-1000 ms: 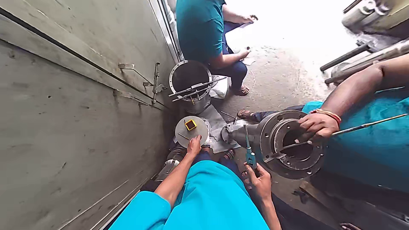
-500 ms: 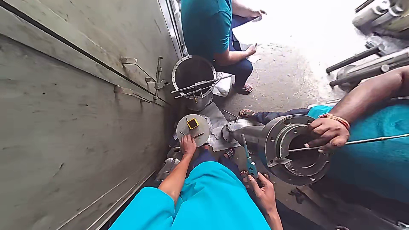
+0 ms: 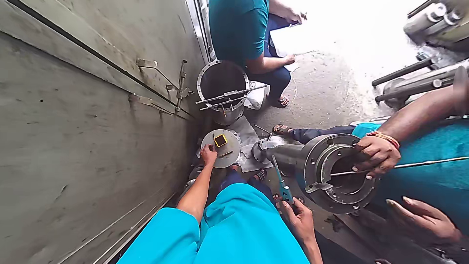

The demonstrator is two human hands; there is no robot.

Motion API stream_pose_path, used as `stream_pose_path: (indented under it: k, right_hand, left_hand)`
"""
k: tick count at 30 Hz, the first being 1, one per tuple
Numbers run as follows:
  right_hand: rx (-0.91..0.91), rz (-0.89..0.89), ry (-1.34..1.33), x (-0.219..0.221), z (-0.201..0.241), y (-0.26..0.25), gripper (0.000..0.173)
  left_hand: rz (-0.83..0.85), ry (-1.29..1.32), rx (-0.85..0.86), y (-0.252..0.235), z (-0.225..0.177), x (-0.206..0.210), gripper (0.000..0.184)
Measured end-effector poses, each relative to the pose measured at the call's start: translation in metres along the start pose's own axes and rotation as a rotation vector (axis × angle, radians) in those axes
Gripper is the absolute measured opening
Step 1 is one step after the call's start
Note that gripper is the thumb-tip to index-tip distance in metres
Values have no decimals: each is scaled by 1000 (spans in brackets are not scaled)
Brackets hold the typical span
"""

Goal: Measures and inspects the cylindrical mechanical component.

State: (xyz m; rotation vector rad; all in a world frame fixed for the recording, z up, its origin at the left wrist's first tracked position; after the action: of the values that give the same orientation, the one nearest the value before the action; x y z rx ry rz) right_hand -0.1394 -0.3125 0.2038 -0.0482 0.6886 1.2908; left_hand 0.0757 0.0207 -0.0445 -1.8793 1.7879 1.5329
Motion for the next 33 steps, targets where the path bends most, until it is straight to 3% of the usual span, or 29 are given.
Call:
stream_pose_path:
  k: [14,17,19,21,24,27,33]
  right_hand:
    - [68,15,85,6,-1,-2,27]
    - [74,21,93,7,3,-6,28]
    - [60,11,84,8,3,-7,28]
    - [47,8,38,11,4,-9,25]
    - [28,9,-85,15,7,-14,21]
    - [-20,14,-208,21,12,-23,20]
    - [-105,-30,-466,22,42,-40,20]
  left_hand:
    - [206,-211,-160,-23,-17,-1,44]
    - [195,-125,-235,-20,-10,-11,45]
    - [143,45,-285,-13,-4,-21,50]
    - [75,248,-279,-8,2,-30,44]
    - [69,575,-155,17,-23,-50,29]
    - [181,773,114,60,-73,-76,15]
    - [744,1066,452,160,-162,-87,16]
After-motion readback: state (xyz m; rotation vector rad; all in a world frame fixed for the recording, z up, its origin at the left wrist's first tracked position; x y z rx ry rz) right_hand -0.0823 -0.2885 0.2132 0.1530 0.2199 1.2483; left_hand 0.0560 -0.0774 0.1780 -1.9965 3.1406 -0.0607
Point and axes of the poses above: each hand's wrist, its own y-axis away from the middle knuckle, its own x-axis out of the palm, z = x × y, the point moved 4 cm from there along -y, towards the middle knuckle, and after that the axes turned 2 degrees about x, right-handed, at the moved point
